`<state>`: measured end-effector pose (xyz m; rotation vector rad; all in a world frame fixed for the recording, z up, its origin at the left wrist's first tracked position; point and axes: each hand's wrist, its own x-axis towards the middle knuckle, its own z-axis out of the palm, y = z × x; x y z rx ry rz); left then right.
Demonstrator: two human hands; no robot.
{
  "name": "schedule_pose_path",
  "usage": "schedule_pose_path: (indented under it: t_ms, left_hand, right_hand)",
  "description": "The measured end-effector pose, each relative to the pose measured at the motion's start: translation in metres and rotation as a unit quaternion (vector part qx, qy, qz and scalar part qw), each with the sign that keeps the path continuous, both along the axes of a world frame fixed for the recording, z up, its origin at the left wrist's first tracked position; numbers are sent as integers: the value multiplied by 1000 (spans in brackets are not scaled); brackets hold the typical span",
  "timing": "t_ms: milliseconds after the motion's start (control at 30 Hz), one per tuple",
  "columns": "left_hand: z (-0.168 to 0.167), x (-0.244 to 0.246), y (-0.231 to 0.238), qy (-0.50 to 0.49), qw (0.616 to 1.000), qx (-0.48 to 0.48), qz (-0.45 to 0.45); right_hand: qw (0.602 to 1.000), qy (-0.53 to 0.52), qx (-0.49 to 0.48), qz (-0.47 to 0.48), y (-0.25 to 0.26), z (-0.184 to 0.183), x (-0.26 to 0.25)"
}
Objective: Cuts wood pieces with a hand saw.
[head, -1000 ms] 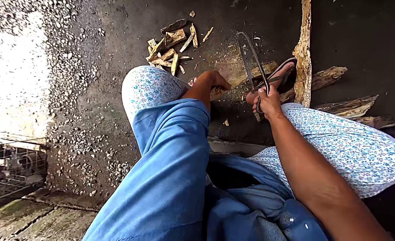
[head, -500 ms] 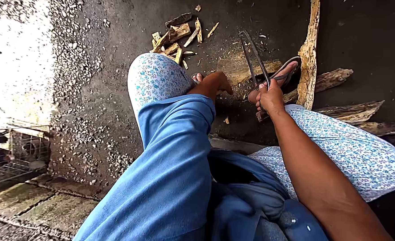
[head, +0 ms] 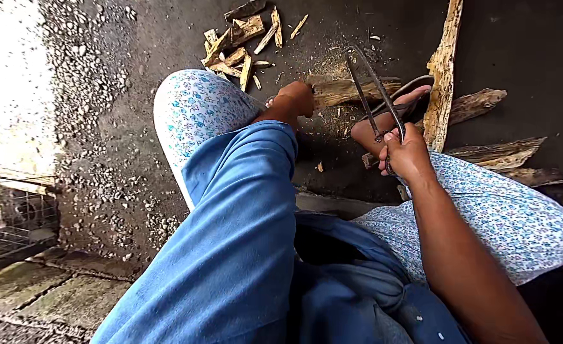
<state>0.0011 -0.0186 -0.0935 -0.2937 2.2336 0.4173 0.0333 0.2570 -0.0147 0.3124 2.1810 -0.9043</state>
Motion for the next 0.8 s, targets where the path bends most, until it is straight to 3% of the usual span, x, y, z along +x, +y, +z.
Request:
schedule_pose_path:
  t_ms: [167,333,467,700,800]
  left_hand:
    - [3,-3,-10,1,1000,-2,-15]
    - [-3,-3,-5,-51,999,-5,-12]
    - [14,-7,1,-70,997,-11,-27]
    - [0,-9,-5,-53,998,-24,-24]
    - [-3,-9,-6,-47,998,-18,-24]
  right_hand:
    - [1000,23,-10,3,-7,12,9]
    - [997,29,29,62,-8,-5,10]
    - [998,43,30,42,-14,3,9]
    - [984,109,86,108,-17,-5,14]
    - [994,71,50,68,-20,5,11]
